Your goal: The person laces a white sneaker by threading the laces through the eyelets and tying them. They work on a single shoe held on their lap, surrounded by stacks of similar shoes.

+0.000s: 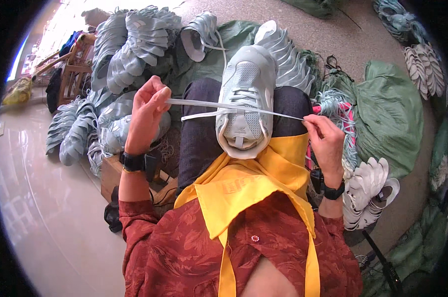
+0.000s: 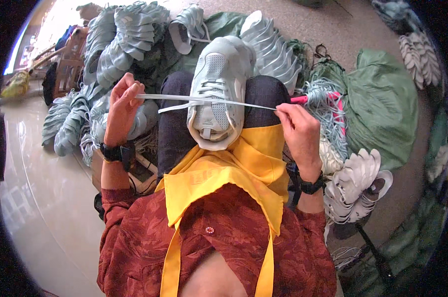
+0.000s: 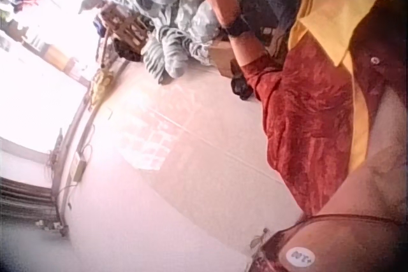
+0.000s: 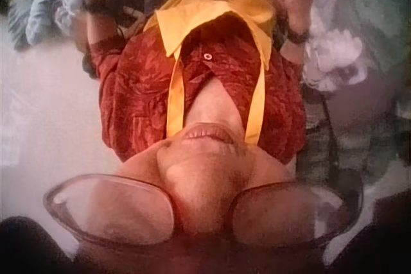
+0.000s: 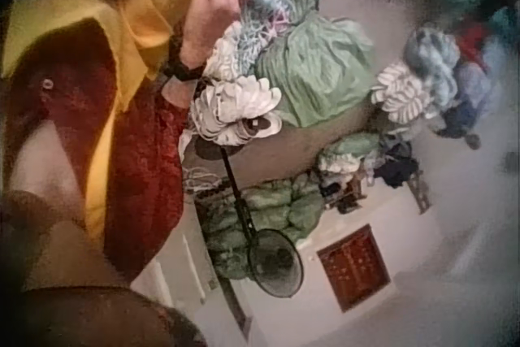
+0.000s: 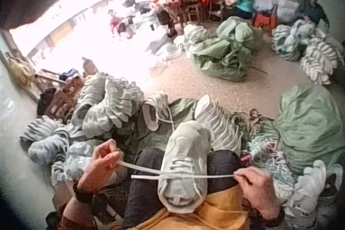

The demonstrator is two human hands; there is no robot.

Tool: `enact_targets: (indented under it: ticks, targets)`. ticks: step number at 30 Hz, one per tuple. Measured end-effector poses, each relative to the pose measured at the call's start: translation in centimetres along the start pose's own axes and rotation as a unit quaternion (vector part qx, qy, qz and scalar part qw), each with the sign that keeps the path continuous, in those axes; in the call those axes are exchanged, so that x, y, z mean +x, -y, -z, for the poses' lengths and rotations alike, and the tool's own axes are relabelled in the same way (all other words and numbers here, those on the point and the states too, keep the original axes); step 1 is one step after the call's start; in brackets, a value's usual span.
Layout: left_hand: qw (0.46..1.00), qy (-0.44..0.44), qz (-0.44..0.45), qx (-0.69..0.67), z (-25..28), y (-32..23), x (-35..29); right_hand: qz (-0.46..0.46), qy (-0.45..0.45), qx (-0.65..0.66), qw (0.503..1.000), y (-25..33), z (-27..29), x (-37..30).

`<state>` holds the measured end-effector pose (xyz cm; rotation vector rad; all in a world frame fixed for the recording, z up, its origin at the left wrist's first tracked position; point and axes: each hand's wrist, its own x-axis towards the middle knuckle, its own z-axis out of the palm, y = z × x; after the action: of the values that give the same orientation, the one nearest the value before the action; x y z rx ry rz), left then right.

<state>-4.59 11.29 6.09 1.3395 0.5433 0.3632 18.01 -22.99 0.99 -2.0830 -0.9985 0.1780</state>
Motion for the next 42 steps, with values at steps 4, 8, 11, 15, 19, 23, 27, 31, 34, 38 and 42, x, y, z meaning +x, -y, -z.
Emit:
enact_targets:
  ticks: [4,8,11,15,19,23,27,31,34,38,42]
  targets:
    - [0.999,-0.033,0.001,0.004,0.5,0.4,-0.2,-0.017,0.008,0.049,0.999,0.5,0.1,0.9]
    - [0.996,-0.075,-0.028,0.028,1.9,0.8,-0.5,-0.017,0.034,0.164,0.986,2.4,-0.5,2.1]
    - [0.988,-0.085,-0.019,0.130,3.1,1.3,-0.7,-0.006,0.077,0.196,0.978,3.9,-1.2,2.7]
    - [0.912,-0.112,0.001,0.395,5.8,4.9,-1.0,0.045,0.096,0.192,0.976,5.6,-3.5,3.4]
    - [0.875,-0.096,0.006,0.475,3.5,5.0,-0.5,0.034,0.074,0.152,0.985,7.1,-4.1,3.4]
    - [0.884,-0.069,-0.137,0.441,-1.0,2.6,-0.1,0.042,0.090,0.128,0.987,8.4,-4.4,3.1]
    - [0.954,0.092,-0.142,0.247,-7.1,1.9,-1.5,0.096,0.090,0.096,0.987,9.4,-5.1,3.0]
    - [0.933,0.150,-0.182,0.270,-8.5,2.7,-1.9,0.104,0.073,0.097,0.987,9.9,-5.7,2.9]
    - [0.947,0.154,-0.078,0.271,-7.9,2.4,-1.8,0.064,0.062,0.099,0.991,10.3,-5.6,2.8]
    - [0.966,0.123,-0.023,0.226,-7.3,3.8,-1.9,0.021,0.097,0.075,0.992,9.5,-4.6,2.1]
    - [0.972,0.112,0.014,0.207,-7.4,4.3,-1.7,0.136,0.142,0.047,0.979,9.8,-4.5,1.5]
